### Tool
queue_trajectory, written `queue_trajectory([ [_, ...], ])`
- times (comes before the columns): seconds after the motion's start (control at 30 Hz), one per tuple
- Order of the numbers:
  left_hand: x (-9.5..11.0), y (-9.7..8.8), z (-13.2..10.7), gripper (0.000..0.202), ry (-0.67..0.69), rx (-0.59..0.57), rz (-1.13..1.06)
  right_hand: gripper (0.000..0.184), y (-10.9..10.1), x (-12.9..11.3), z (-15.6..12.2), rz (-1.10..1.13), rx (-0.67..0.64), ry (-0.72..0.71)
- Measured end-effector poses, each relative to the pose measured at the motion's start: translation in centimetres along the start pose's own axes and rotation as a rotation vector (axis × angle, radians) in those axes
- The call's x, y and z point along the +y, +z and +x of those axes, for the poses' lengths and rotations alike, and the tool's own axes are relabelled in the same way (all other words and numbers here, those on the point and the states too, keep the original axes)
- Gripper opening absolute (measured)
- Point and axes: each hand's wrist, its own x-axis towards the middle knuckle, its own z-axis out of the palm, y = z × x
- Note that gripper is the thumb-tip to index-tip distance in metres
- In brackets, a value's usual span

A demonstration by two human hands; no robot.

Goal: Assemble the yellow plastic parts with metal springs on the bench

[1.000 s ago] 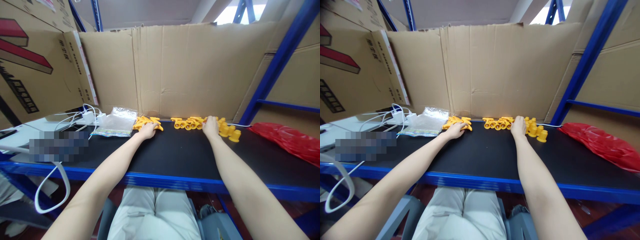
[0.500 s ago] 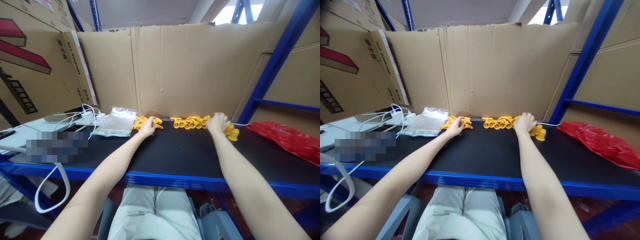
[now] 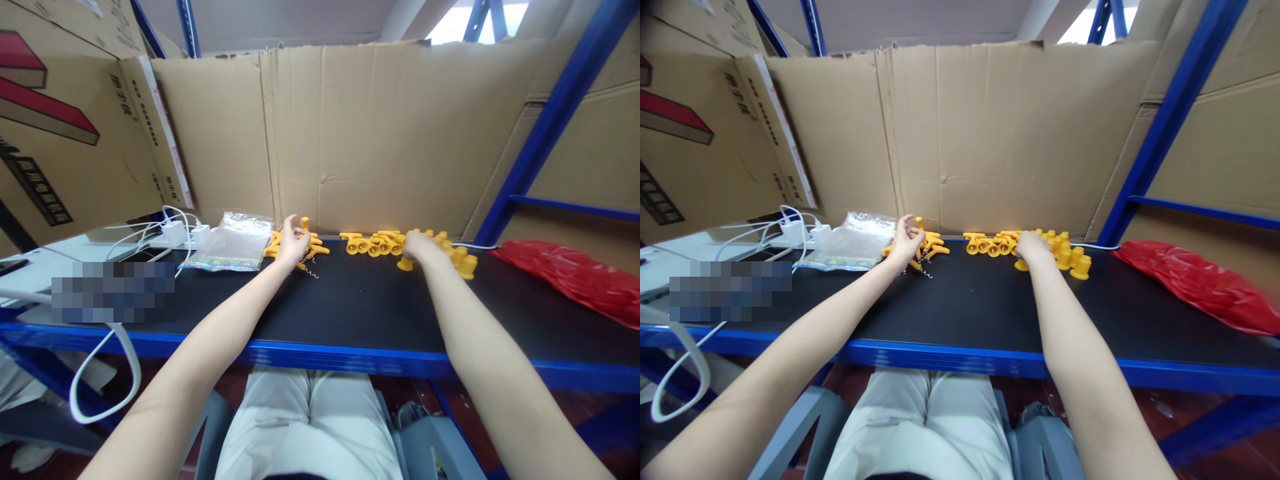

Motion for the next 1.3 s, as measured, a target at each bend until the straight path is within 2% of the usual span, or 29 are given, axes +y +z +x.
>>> queue_trajectory([
  [0.07,0.1,0.0,0.0,0.055,-0.035,0.018,-0.023,0.015,-0.3,-1.2,-1.0,0.034,-0.157,-0.128],
  [0.13,0.3,-0.1,-0.2,0.056,-0.078,0.015,-0.05,0.016,-0.5,-2.4,-2.1,0.119,-0.301,-0.244],
  [0.23,0.8,-0.2,-0.5,0.056,-0.147,-0.026,-0.097,0.021,-0.4,-3.9,-3.7,0.178,-0.392,-0.343],
  [0.33,1.3,-0.2,-0.7,0.054,-0.215,-0.079,-0.161,0.02,-0.2,-5.0,-4.9,0.169,-0.375,-0.43],
  [0.5,1.3,0.0,-0.6,0.05,-0.296,-0.143,-0.285,0.025,0.2,-6.4,-5.8,0.095,-0.2,-0.588],
  [0.67,1.2,0.1,-0.5,0.049,-0.351,-0.174,-0.354,0.02,0.6,-7.3,-6.0,0.111,-0.121,-0.729],
  [0.8,1.4,0.0,-0.8,0.047,-0.38,-0.187,-0.38,0.021,0.9,-7.3,-5.8,0.123,-0.086,-0.747],
  [1.13,1.7,-0.1,-0.9,0.05,-0.409,-0.203,-0.403,0.02,0.3,-7.3,-6.2,0.165,-0.121,-0.679],
  [1.3,2.2,-0.1,-1.5,0.053,-0.436,-0.313,-0.435,0.023,0.3,-8.0,-6.8,0.309,-0.133,-0.771],
])
